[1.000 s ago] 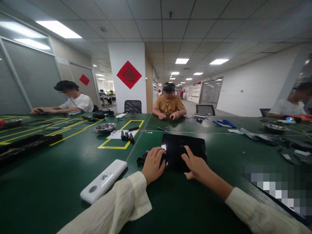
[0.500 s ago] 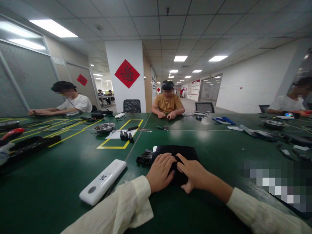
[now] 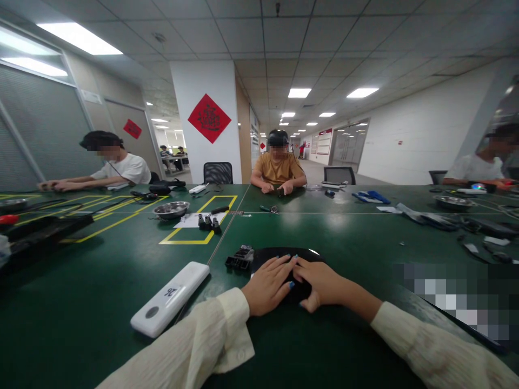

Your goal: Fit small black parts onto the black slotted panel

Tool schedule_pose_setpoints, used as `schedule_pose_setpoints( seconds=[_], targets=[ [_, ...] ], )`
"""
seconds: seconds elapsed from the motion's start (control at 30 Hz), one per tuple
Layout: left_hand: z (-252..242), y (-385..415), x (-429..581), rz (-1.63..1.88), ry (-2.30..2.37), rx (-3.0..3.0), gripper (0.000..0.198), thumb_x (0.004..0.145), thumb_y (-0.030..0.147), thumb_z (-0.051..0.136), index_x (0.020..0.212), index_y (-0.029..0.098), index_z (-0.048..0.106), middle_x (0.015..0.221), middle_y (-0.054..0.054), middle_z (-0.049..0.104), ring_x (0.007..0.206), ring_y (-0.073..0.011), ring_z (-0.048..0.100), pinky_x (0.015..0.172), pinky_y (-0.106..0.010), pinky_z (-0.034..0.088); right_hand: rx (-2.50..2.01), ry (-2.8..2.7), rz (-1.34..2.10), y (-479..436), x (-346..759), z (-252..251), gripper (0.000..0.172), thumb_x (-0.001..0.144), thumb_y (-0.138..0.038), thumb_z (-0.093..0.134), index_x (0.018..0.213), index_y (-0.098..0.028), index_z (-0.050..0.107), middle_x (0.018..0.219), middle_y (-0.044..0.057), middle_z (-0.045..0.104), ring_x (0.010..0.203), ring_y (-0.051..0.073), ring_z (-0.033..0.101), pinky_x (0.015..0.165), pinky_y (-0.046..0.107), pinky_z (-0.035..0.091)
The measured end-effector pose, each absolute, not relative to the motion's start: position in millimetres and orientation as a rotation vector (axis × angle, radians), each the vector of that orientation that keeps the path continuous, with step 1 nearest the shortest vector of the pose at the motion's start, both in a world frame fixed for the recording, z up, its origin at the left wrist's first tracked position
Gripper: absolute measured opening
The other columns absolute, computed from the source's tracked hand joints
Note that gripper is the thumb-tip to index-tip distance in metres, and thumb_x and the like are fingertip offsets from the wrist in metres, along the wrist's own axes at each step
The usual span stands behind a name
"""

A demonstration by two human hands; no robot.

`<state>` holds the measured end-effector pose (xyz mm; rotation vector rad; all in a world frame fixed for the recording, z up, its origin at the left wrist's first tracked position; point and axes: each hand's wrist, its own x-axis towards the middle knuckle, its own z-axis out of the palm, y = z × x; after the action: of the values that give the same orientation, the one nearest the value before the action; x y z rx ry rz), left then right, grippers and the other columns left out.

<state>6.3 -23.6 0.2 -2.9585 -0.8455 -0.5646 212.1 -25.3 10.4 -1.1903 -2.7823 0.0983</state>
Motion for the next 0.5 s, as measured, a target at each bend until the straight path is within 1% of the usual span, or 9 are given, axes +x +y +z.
schedule_pose_setpoints(
  seconds=[0.1,0.17,0.23,0.3,0.33,0.4,0.47,0.5],
  targets=[
    [-1,-23,6,-0.562,-0.893,-2.977,0.049,0.092,0.032,0.029,0.139,0.019,0.022,0.142,-0.006,0.035,0.133,-0.0179,0.028,0.107,-0.04,0.028,-1.17,-2.73,0.153,-25,214,7,0.049,0.052,-0.046,0.07,0.086,-0.018,0.05,0.103,0.005,0.049,0.076,0.016,0.05,0.064,0.027,0.041],
    [-1,-23,5,-0.549,-0.917,-2.989,0.048,0.092,0.032,0.028,0.139,0.019,0.024,0.141,-0.007,0.037,0.131,-0.0183,0.031,0.106,-0.041,0.029,-1.082,-2.687,0.266,-19,221,7,0.048,0.054,-0.046,0.07,0.088,-0.018,0.05,0.104,0.004,0.05,0.076,0.014,0.05,0.065,0.026,0.041],
    [1,-24,6,-0.543,-0.933,-2.998,0.048,0.092,0.032,0.028,0.139,0.019,0.025,0.139,-0.008,0.04,0.129,-0.0183,0.035,0.105,-0.041,0.031,-1.024,-2.592,0.436,-6,236,9,0.043,0.063,-0.048,0.064,0.092,-0.019,0.05,0.11,0.004,0.05,0.069,0.011,0.048,0.062,0.024,0.041],
    [3,-25,6,-0.55,-0.946,-3.005,0.048,0.092,0.032,0.028,0.139,0.019,0.025,0.137,-0.009,0.043,0.127,-0.0179,0.038,0.104,-0.04,0.033,-1.11,-2.405,0.506,13,262,11,0.036,0.075,-0.048,0.05,0.097,-0.019,0.049,0.115,0.006,0.049,0.058,0.007,0.044,0.056,0.024,0.041],
    [4,-25,6,-0.551,-0.951,-3.009,0.048,0.092,0.033,0.028,0.139,0.019,0.026,0.137,-0.009,0.043,0.127,-0.0178,0.039,0.104,-0.04,0.033,-1.213,-2.269,0.433,23,277,11,0.034,0.08,-0.046,0.044,0.099,-0.019,0.049,0.113,0.007,0.05,0.057,0.008,0.043,0.056,0.025,0.042],
    [6,-26,6,-0.538,-0.946,-3.019,0.047,0.092,0.033,0.028,0.138,0.02,0.028,0.137,-0.007,0.042,0.127,-0.0178,0.038,0.105,-0.04,0.032,-1.457,-2.023,0.168,42,312,7,0.032,0.083,-0.039,0.038,0.105,-0.018,0.049,0.105,0.008,0.053,0.064,0.013,0.048,0.065,0.029,0.044],
    [7,-27,6,-0.518,-0.932,-3.027,0.045,0.092,0.032,0.028,0.136,0.022,0.031,0.138,-0.006,0.041,0.128,-0.0176,0.037,0.105,-0.041,0.031,-1.655,-1.834,-0.169,56,344,-4,0.031,0.082,-0.029,0.038,0.106,-0.014,0.051,0.106,0.013,0.052,0.081,0.019,0.052,0.077,0.034,0.043],
    [8,-28,6,-0.507,-0.926,-3.029,0.044,0.092,0.032,0.027,0.135,0.023,0.033,0.139,-0.005,0.041,0.128,-0.0175,0.036,0.105,-0.041,0.031,-1.765,-1.757,-0.326,61,358,-11,0.032,0.081,-0.025,0.037,0.106,-0.012,0.052,0.107,0.015,0.051,0.09,0.023,0.051,0.08,0.037,0.041]
  ],
)
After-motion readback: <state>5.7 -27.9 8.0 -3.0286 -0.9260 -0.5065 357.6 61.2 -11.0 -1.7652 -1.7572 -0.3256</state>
